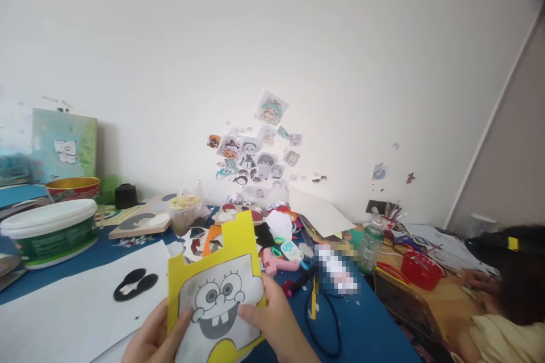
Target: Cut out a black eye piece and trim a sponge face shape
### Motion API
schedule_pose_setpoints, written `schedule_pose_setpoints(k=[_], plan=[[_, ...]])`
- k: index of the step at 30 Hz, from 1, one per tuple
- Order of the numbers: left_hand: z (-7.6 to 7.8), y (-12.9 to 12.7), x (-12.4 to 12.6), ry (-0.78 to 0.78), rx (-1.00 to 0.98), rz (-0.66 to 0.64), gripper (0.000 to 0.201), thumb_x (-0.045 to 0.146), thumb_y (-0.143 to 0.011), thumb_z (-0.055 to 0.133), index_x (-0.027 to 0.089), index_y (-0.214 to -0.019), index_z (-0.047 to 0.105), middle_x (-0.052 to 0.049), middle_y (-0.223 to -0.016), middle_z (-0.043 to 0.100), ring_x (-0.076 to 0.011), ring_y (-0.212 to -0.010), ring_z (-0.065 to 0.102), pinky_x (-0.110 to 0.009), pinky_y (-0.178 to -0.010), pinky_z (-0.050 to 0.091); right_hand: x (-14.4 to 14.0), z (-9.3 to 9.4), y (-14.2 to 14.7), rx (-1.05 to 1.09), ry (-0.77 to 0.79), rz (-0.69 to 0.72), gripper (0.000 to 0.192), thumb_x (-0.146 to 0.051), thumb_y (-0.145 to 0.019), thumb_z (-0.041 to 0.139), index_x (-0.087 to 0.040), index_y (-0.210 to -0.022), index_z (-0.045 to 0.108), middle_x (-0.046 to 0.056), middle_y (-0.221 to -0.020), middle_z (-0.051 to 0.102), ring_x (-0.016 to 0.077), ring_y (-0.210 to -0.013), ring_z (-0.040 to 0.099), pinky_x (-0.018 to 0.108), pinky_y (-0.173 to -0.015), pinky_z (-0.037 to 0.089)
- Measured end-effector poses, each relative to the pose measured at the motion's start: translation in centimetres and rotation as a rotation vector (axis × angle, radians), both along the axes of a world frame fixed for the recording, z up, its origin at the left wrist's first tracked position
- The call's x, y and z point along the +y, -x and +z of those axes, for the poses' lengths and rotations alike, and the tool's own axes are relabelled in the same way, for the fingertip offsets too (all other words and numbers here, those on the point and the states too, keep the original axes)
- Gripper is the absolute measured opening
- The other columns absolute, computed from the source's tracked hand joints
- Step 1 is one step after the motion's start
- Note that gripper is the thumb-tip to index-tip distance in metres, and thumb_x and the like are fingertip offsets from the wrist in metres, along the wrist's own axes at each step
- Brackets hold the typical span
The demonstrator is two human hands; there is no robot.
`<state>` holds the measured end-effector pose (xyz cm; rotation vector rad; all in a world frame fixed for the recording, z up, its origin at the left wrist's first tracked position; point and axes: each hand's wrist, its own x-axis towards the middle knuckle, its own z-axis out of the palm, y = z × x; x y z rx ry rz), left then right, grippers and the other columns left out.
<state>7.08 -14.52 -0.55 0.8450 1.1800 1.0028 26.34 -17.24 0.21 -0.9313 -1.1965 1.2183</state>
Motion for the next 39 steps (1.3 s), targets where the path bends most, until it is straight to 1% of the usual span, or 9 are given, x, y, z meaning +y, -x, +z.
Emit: schedule_pose_setpoints(k=[5, 9, 13, 16, 18, 19, 22, 32, 39], plan=[[3.4, -2.0, 3.5, -0.061, -0.094, -0.147, 0.078, 0.044, -0.056, 0.074, 0.027, -0.123, 0.038, -0.007, -0.091, 0.069, -0.0336, -0.079, 0.066, -0.044, -0.062, 0.058, 3.7, 3.6, -1.8, -0.073, -0.056, -0.03, 0.053, -0.034, -0.057, 0.075, -0.017, -0.103, 0.057, 0.008, -0.105, 0.064, 0.0282, -0.097, 0.059, 0.042, -0.079, 0.049], [5.1, -4.2, 6.6, -0.085, -0.111, -0.352, 0.072, 0.038, -0.061, 0.071, 0.023, -0.125, 0.04, -0.011, -0.1, 0.067, -0.032, -0.089, 0.064, -0.041, -0.074, 0.056, 6.9, 3.9, -3.6, -0.121, -0.159, -0.112, 0.051, -0.036, -0.058, 0.073, -0.017, -0.102, 0.057, 0.007, -0.1, 0.066, 0.0274, -0.093, 0.061, 0.042, -0.078, 0.049], [4.0, -6.5, 8.7, -0.157, 0.017, -0.357, 0.065, 0.039, -0.063, 0.069, 0.019, -0.119, 0.044, -0.012, -0.098, 0.068, -0.0301, -0.085, 0.065, -0.041, -0.072, 0.056, 9.4, 2.0, -5.5, -0.244, -0.203, -0.228, 0.045, -0.035, -0.063, 0.069, -0.016, -0.102, 0.057, 0.006, -0.098, 0.066, 0.0244, -0.092, 0.061, 0.036, -0.077, 0.05], [2.3, -7.2, 9.9, -0.179, 0.186, -0.108, 0.061, 0.045, -0.063, 0.067, 0.017, -0.114, 0.046, -0.013, -0.093, 0.068, -0.0296, -0.077, 0.067, -0.041, -0.065, 0.057, 11.1, 0.3, -7.3, -0.525, -0.272, -0.18, 0.036, -0.04, -0.078, 0.052, -0.017, -0.106, 0.055, 0.006, -0.097, 0.066, 0.021, -0.088, 0.062, 0.031, -0.072, 0.05], [1.6, -7.0, 10.5, -0.152, 0.182, -0.013, 0.067, 0.049, -0.061, 0.067, 0.02, -0.116, 0.044, -0.014, -0.101, 0.065, -0.0307, -0.08, 0.066, -0.04, -0.062, 0.057, 12.1, -0.5, -8.6, -0.891, -0.272, -0.414, 0.034, -0.035, -0.089, 0.031, -0.017, -0.107, 0.054, 0.007, -0.103, 0.063, 0.0177, -0.096, 0.058, 0.027, -0.077, 0.047], [1.4, -6.8, 10.8, -0.132, 0.166, 0.017, 0.071, 0.05, -0.059, 0.068, 0.022, -0.119, 0.042, -0.014, -0.104, 0.063, -0.0318, -0.083, 0.065, -0.041, -0.061, 0.057, 12.6, -0.8, -9.1, -1.163, -0.189, -0.512, 0.032, -0.031, -0.09, 0.03, -0.02, -0.11, 0.053, 0.006, -0.105, 0.062, 0.0169, -0.098, 0.057, 0.026, -0.077, 0.046], [1.5, -6.3, 11.1, -0.083, 0.131, 0.062, 0.081, 0.051, -0.056, 0.07, 0.022, -0.124, 0.037, -0.016, -0.109, 0.06, -0.0343, -0.087, 0.063, -0.04, -0.06, 0.058, 13.9, -1.8, -10.0, -1.372, -0.044, -0.538, 0.022, -0.019, -0.074, 0.054, -0.015, -0.094, 0.063, 0.013, -0.09, 0.066, 0.0286, -0.097, 0.056, 0.035, -0.074, 0.045], [1.6, -5.9, 11.2, -0.013, 0.018, 0.04, 0.089, 0.048, -0.058, 0.071, 0.028, -0.132, 0.025, -0.014, -0.117, 0.056, -0.0325, -0.087, 0.063, -0.041, -0.064, 0.058, 17.6, -2.3, -9.3, -1.686, -0.037, -0.457, 0.027, -0.008, -0.066, 0.055, -0.015, -0.089, 0.067, 0.015, -0.097, 0.064, 0.0322, -0.103, 0.048, 0.04, -0.077, 0.04], [1.5, -6.0, 10.6, -0.046, 0.07, -0.053, 0.08, 0.052, -0.062, 0.065, 0.023, -0.13, 0.034, -0.013, -0.107, 0.064, -0.0313, -0.087, 0.064, -0.039, -0.068, 0.058, 18.2, -1.8, -9.7, -1.784, -0.072, -0.398, 0.027, -0.007, -0.066, 0.056, -0.014, -0.09, 0.068, 0.015, -0.094, 0.065, 0.032, -0.103, 0.048, 0.04, -0.079, 0.039]])
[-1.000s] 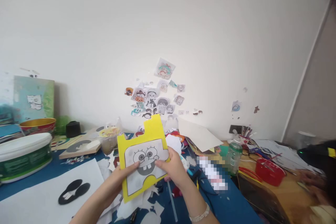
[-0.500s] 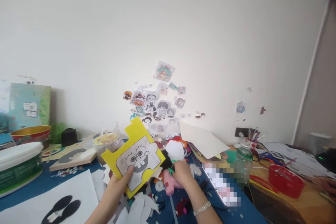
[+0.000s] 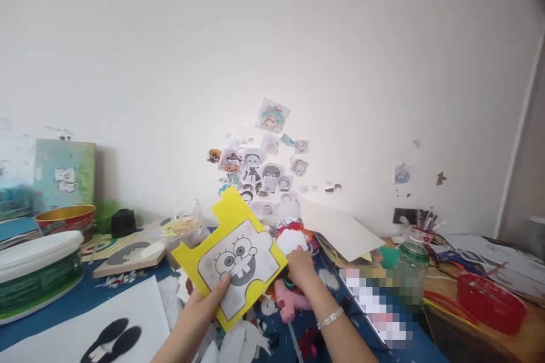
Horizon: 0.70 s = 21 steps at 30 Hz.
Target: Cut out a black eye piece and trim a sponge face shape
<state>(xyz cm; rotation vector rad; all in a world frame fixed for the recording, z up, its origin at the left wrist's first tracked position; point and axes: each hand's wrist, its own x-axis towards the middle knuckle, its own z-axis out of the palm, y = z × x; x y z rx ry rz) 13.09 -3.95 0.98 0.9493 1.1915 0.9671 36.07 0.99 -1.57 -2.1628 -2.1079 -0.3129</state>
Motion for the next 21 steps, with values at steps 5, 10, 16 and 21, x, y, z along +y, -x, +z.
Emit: schedule_pose_setpoints(k=[5, 10, 16, 21], plan=[[0.2, -0.1, -0.5, -0.02, -0.091, -0.023, 0.07, 0.048, -0.061, 0.068, 0.025, -0.121, 0.041, -0.011, -0.107, 0.065, -0.0315, -0.086, 0.065, -0.042, -0.07, 0.058, 0.4, 0.3, 0.1, -0.058, 0.025, 0.082, 0.033, -0.009, -0.064, 0.06, -0.016, -0.096, 0.066, 0.015, -0.096, 0.065, 0.0314, -0.103, 0.049, 0.038, -0.078, 0.039], [0.7, 0.0, -0.7, 0.015, -0.195, 0.012, 0.076, 0.041, -0.058, 0.073, 0.023, -0.123, 0.036, -0.014, -0.108, 0.063, -0.0322, -0.086, 0.065, -0.044, -0.074, 0.056, 0.7, 0.3, 0.6, -0.081, 0.053, 0.107, 0.031, -0.006, -0.063, 0.059, -0.017, -0.091, 0.068, 0.015, -0.089, 0.067, 0.0292, -0.09, 0.058, 0.034, -0.071, 0.041], [0.0, 0.6, -0.1, 0.011, -0.231, -0.002, 0.081, 0.042, -0.058, 0.073, 0.026, -0.126, 0.033, -0.013, -0.107, 0.063, -0.0319, -0.086, 0.065, -0.043, -0.074, 0.056, 0.5, 1.2, -0.1, -0.099, -0.058, 0.109, 0.026, -0.009, -0.063, 0.06, -0.014, -0.088, 0.066, 0.015, -0.091, 0.065, 0.0297, -0.093, 0.055, 0.037, -0.078, 0.035], [-0.2, 0.8, 0.3, -0.004, -0.23, 0.02, 0.082, 0.043, -0.058, 0.073, 0.027, -0.127, 0.032, -0.014, -0.108, 0.063, -0.0325, -0.086, 0.065, -0.044, -0.073, 0.056, -0.5, 3.6, -1.6, -0.077, -0.228, 0.043, 0.025, -0.005, -0.072, 0.047, -0.015, -0.088, 0.063, 0.014, -0.096, 0.061, 0.0285, -0.099, 0.049, 0.042, -0.088, 0.024]])
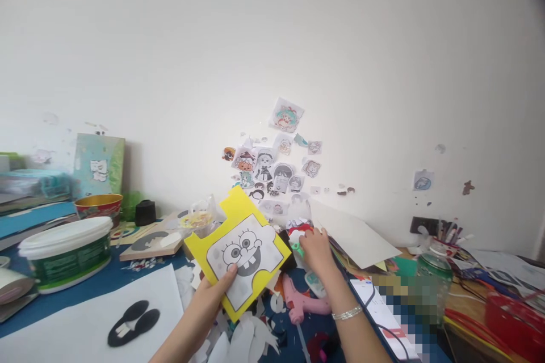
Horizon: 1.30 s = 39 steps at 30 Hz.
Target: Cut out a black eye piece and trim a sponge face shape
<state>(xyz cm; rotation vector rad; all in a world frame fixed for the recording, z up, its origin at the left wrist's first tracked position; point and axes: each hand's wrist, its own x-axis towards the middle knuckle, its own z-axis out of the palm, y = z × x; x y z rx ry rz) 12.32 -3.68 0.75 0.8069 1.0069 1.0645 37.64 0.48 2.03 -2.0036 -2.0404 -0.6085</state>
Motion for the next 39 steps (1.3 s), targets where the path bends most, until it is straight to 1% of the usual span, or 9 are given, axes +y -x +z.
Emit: schedule_pose_setpoints(k=[4, 7, 10, 13, 17, 21, 26, 33, 39], plan=[[0.7, -0.2, -0.5, -0.004, 0.042, 0.037, 0.086, 0.045, -0.054, 0.075, 0.026, -0.126, 0.032, -0.015, -0.108, 0.062, -0.0332, -0.087, 0.064, -0.043, -0.071, 0.057, -1.3, 2.2, -1.8, 0.08, -0.066, -0.041, 0.023, -0.006, -0.071, 0.049, -0.016, -0.089, 0.059, 0.012, -0.093, 0.061, 0.0252, -0.092, 0.054, 0.04, -0.09, 0.024], [1.4, -0.3, -1.0, -0.036, 0.099, 0.076, 0.082, 0.044, -0.052, 0.076, 0.023, -0.122, 0.037, -0.014, -0.105, 0.064, -0.0326, -0.084, 0.065, -0.043, -0.069, 0.057, -2.4, 3.2, -3.0, 0.187, -0.084, -0.044, 0.024, -0.014, -0.073, 0.05, -0.017, -0.097, 0.052, 0.011, -0.094, 0.061, 0.0224, -0.082, 0.058, 0.035, -0.079, 0.035], [1.7, -0.2, -1.0, -0.095, 0.192, 0.089, 0.063, 0.04, -0.052, 0.077, 0.019, -0.105, 0.051, -0.013, -0.096, 0.068, -0.0331, -0.079, 0.066, -0.046, -0.067, 0.057, -3.9, 3.1, -3.1, 0.788, -0.051, 0.201, 0.024, -0.027, -0.079, 0.046, -0.02, -0.101, 0.044, 0.008, -0.096, 0.061, 0.0189, -0.076, 0.06, 0.029, -0.066, 0.042], [1.6, 0.0, -0.8, -0.148, 0.281, 0.057, 0.052, 0.039, -0.051, 0.077, 0.019, -0.094, 0.055, -0.012, -0.091, 0.069, -0.0337, -0.075, 0.066, -0.047, -0.064, 0.057, -5.3, 1.4, -2.0, 1.356, 0.009, 0.519, 0.035, -0.038, -0.075, 0.055, -0.021, -0.104, 0.044, 0.008, -0.098, 0.062, 0.0211, -0.088, 0.059, 0.032, -0.075, 0.044], [1.1, -0.1, -0.7, -0.283, 0.324, -0.038, 0.057, 0.039, -0.054, 0.075, 0.022, -0.103, 0.05, -0.012, -0.104, 0.065, -0.0329, -0.08, 0.066, -0.045, -0.061, 0.057, -6.2, -1.6, 0.2, 1.694, -0.137, 0.433, 0.056, -0.04, -0.061, 0.071, -0.02, -0.109, 0.05, 0.006, -0.091, 0.062, 0.0238, -0.092, 0.058, 0.034, -0.079, 0.045], [0.8, -0.5, -1.0, -0.36, 0.321, -0.136, 0.07, 0.039, -0.057, 0.073, 0.026, -0.117, 0.039, -0.012, -0.118, 0.057, -0.0334, -0.089, 0.063, -0.043, -0.061, 0.058, -6.2, -2.8, 2.3, 1.787, -0.063, 0.503, 0.055, -0.04, -0.06, 0.073, -0.019, -0.107, 0.054, 0.007, -0.092, 0.063, 0.0244, -0.093, 0.058, 0.035, -0.078, 0.047], [0.8, -0.4, -1.5, -0.389, 0.295, -0.207, 0.07, 0.039, -0.065, 0.068, 0.032, -0.123, 0.03, -0.01, -0.122, 0.053, -0.032, -0.096, 0.06, -0.044, -0.066, 0.057, -7.2, -2.4, 4.7, 1.877, 0.104, 0.594, 0.061, -0.037, -0.051, 0.078, -0.02, -0.106, 0.055, 0.01, -0.103, 0.063, 0.0294, -0.093, 0.059, 0.04, -0.073, 0.05], [0.9, -0.4, -1.9, -0.308, 0.236, -0.234, 0.075, 0.042, -0.068, 0.065, 0.032, -0.128, 0.022, -0.009, -0.123, 0.053, -0.0314, -0.097, 0.06, -0.044, -0.07, 0.057, -7.9, -2.1, 5.2, 1.837, 0.073, 0.53, 0.06, -0.033, -0.052, 0.077, -0.021, -0.107, 0.055, 0.009, -0.106, 0.063, 0.0306, -0.095, 0.059, 0.039, -0.072, 0.052], [1.1, -0.7, -2.2, -0.284, 0.247, -0.226, 0.077, 0.041, -0.066, 0.067, 0.024, -0.129, 0.026, -0.011, -0.111, 0.062, -0.03, -0.089, 0.064, -0.044, -0.07, 0.056, -7.6, -2.4, 5.6, 1.864, 0.014, 0.457, 0.064, -0.04, -0.051, 0.076, -0.019, -0.107, 0.054, 0.01, -0.105, 0.063, 0.0308, -0.09, 0.061, 0.039, -0.067, 0.053]])
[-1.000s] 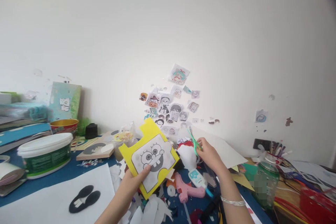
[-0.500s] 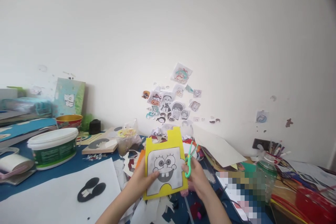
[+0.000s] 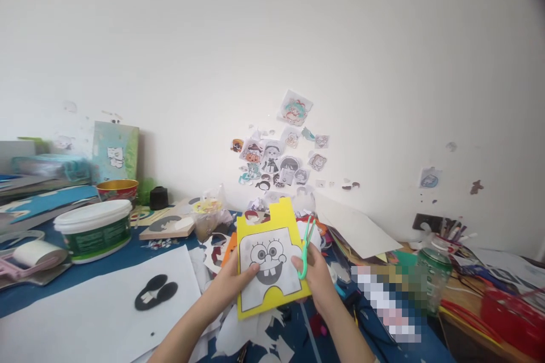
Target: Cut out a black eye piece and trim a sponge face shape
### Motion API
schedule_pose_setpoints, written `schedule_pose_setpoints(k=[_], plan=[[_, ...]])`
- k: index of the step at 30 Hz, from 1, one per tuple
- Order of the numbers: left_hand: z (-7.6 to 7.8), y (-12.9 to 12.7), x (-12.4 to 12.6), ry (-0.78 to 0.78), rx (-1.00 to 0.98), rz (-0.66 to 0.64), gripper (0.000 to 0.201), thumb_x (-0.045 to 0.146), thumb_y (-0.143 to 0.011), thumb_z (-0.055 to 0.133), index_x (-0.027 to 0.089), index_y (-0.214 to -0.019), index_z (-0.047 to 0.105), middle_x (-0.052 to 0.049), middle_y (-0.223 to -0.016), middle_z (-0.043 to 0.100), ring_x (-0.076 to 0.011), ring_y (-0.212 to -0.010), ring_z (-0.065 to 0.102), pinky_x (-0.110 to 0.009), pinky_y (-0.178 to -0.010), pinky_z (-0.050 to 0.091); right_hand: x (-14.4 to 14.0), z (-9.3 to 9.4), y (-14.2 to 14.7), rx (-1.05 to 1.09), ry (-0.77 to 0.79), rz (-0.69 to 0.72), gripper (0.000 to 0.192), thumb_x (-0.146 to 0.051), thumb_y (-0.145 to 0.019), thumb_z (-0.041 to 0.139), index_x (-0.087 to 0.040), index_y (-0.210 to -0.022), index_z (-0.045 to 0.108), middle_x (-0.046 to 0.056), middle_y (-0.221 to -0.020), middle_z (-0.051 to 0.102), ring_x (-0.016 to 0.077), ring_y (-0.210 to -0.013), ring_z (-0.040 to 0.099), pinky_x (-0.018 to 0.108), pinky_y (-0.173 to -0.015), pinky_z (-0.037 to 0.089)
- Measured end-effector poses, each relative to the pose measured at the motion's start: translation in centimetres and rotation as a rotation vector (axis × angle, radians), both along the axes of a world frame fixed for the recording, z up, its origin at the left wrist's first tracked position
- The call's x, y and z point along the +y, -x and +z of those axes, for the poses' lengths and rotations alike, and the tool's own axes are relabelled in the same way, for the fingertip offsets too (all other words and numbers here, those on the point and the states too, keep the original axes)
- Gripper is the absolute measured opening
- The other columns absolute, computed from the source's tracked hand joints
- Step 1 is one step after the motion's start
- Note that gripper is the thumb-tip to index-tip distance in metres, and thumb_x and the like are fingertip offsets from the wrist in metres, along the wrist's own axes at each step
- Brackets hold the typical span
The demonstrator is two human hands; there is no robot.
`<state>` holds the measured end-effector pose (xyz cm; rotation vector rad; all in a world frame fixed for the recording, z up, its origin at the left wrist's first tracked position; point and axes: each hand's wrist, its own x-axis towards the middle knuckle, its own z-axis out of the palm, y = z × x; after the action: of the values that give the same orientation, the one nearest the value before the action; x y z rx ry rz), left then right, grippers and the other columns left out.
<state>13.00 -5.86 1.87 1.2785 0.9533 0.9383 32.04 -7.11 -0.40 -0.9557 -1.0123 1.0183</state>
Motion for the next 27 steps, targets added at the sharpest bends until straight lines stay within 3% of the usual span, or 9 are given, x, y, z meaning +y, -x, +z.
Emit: schedule_pose_setpoints(k=[7, 14, 21, 27], plan=[[0.1, 0.0, -0.1, 0.039, 0.011, 0.058, 0.073, 0.038, -0.067, 0.065, 0.029, -0.13, 0.028, -0.009, -0.104, 0.065, -0.0299, -0.084, 0.065, -0.043, -0.064, 0.057, 0.0, 0.0, 0.0, -0.013, -0.003, 0.014, 0.068, -0.043, -0.051, 0.076, -0.019, -0.11, 0.052, 0.011, -0.104, 0.064, 0.0312, -0.087, 0.062, 0.04, -0.065, 0.053], [0.1, 0.3, 0.1, 0.044, -0.015, 0.021, 0.071, 0.041, -0.069, 0.063, 0.028, -0.129, 0.028, -0.009, -0.108, 0.064, -0.0289, -0.087, 0.064, -0.044, -0.07, 0.056, -0.2, -0.1, -0.1, -0.016, -0.034, 0.058, 0.067, -0.042, -0.051, 0.076, -0.02, -0.109, 0.052, 0.01, -0.104, 0.064, 0.0313, -0.092, 0.06, 0.041, -0.07, 0.052], [0.5, 1.1, 0.0, 0.085, -0.098, -0.12, 0.077, 0.039, -0.071, 0.063, 0.03, -0.133, 0.018, -0.01, -0.118, 0.058, -0.0293, -0.095, 0.062, -0.046, -0.078, 0.054, -0.3, -0.1, -0.6, -0.054, -0.102, 0.12, 0.063, -0.034, -0.054, 0.077, -0.021, -0.111, 0.052, 0.01, -0.11, 0.061, 0.0307, -0.101, 0.056, 0.039, -0.076, 0.05], [0.4, 1.0, -0.1, 0.071, -0.14, -0.102, 0.077, 0.04, -0.072, 0.062, 0.032, -0.133, 0.015, -0.009, -0.12, 0.056, -0.0297, -0.097, 0.061, -0.049, -0.081, 0.052, 0.1, -0.5, -0.9, -0.075, -0.073, 0.136, 0.061, -0.031, -0.054, 0.077, -0.022, -0.109, 0.052, 0.009, -0.109, 0.061, 0.0297, -0.1, 0.056, 0.039, -0.076, 0.05]])
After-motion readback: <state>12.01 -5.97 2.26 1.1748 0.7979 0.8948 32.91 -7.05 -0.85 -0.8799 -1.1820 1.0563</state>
